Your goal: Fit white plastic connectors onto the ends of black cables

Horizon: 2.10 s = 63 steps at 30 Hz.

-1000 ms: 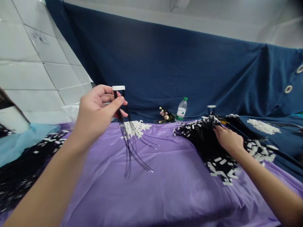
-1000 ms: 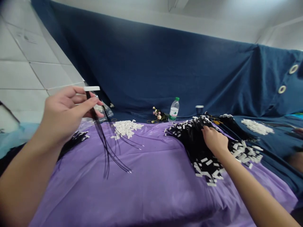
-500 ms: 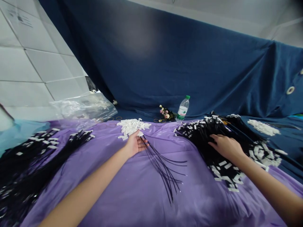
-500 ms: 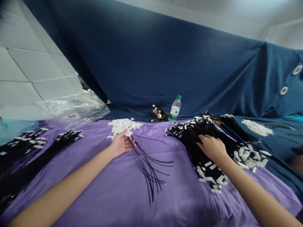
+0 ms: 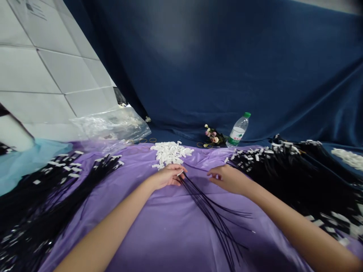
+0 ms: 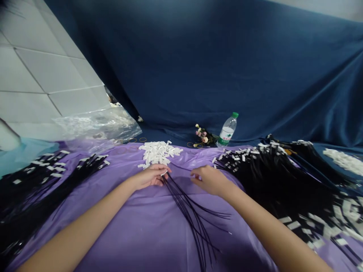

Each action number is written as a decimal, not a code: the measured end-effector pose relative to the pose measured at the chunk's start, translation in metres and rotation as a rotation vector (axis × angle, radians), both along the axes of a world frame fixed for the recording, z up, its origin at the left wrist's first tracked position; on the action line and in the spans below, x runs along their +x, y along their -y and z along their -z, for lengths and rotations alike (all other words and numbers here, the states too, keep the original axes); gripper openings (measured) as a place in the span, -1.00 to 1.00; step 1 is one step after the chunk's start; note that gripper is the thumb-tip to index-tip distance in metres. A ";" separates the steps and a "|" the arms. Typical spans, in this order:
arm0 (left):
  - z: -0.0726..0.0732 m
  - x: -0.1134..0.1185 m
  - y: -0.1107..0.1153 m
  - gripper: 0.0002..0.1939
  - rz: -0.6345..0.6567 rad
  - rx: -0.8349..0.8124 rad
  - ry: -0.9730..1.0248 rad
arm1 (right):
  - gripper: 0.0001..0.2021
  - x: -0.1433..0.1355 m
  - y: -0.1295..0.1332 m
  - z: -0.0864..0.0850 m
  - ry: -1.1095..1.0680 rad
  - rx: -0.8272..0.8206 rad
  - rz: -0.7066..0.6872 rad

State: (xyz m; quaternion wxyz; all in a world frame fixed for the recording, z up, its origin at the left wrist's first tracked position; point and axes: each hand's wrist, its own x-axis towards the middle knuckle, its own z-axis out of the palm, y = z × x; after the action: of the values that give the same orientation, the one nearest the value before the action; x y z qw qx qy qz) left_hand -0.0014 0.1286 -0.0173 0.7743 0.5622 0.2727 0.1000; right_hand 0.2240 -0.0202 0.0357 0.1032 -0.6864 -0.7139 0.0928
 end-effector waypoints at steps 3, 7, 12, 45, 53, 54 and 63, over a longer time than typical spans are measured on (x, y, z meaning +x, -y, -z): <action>0.003 -0.008 -0.007 -0.80 0.057 -0.048 0.076 | -0.80 -0.004 -0.041 0.013 -0.019 0.001 -0.065; 0.008 -0.015 -0.014 -0.82 0.061 -0.151 0.162 | -0.78 -0.003 -0.089 0.028 -0.017 0.065 -0.034; 0.010 -0.014 -0.017 -0.83 0.084 -0.217 0.176 | -0.71 -0.005 -0.131 0.046 -0.016 0.089 0.070; 0.014 0.008 0.000 -0.68 -0.156 -0.038 0.108 | -0.77 -0.047 -0.092 0.047 -0.769 0.249 -0.123; 0.019 0.011 0.001 -0.67 -0.237 -0.032 0.209 | -0.89 -0.059 -0.078 0.037 -0.745 -0.079 -0.233; 0.019 0.011 0.001 -0.68 -0.237 -0.028 0.209 | -0.87 -0.060 -0.078 0.039 -0.763 -0.111 -0.235; 0.021 0.012 -0.001 -0.67 -0.267 -0.046 0.185 | -0.80 -0.064 -0.081 0.048 -0.991 -0.291 -0.063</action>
State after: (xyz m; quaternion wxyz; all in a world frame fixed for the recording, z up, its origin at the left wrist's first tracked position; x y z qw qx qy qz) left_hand 0.0109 0.1296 -0.0380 0.7887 0.4913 0.2748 0.2471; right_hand 0.1599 0.0606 -0.0127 0.3297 -0.5453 -0.5795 0.5081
